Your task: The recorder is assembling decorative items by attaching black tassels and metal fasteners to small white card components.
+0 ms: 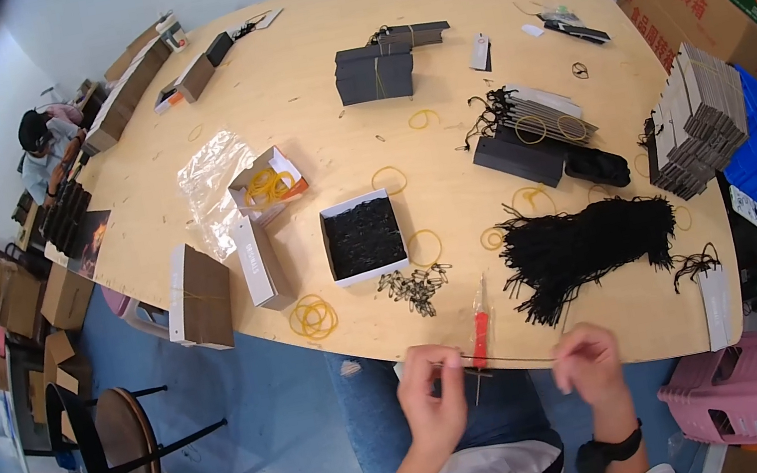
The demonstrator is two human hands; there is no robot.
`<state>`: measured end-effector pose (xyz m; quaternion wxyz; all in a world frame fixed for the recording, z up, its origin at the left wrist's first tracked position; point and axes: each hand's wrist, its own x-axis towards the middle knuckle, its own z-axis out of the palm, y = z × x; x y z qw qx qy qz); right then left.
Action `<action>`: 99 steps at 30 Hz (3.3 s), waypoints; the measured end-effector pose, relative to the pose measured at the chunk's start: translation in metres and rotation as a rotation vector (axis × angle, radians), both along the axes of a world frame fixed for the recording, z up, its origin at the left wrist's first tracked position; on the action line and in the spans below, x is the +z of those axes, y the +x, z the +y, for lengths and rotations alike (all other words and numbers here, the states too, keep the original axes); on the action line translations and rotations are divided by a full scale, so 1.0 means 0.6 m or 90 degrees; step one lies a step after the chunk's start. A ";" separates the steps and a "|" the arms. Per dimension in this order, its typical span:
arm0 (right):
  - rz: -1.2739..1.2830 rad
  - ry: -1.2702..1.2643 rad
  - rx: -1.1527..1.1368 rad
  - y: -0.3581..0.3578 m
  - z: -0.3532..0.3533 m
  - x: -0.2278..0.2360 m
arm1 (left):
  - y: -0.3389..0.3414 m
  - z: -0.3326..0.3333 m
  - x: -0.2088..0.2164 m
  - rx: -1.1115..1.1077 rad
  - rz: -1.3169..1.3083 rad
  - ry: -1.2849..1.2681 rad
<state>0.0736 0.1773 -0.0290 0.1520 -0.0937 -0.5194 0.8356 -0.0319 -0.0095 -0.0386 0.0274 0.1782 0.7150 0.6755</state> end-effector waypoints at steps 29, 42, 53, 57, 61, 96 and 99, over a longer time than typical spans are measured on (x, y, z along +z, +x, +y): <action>0.026 0.697 0.068 0.013 -0.028 0.069 | 0.038 0.018 0.031 -0.337 -0.374 0.374; -0.022 0.164 0.145 -0.013 0.007 0.058 | 0.050 0.018 0.033 -0.392 -0.346 0.262; -0.058 0.131 0.045 -0.011 -0.030 0.048 | 0.057 0.022 0.027 -0.308 -0.196 0.102; -0.038 0.140 0.039 -0.004 -0.029 0.041 | 0.057 0.023 0.029 -0.315 -0.168 0.091; -0.067 0.093 0.051 0.001 -0.029 0.046 | 0.045 0.020 0.040 -0.355 -0.120 0.011; -0.025 0.564 0.066 0.013 -0.017 0.046 | 0.048 0.021 0.023 -0.236 -0.509 0.204; -0.026 0.600 0.054 0.013 -0.012 0.046 | 0.054 0.021 0.026 -0.245 -0.223 0.023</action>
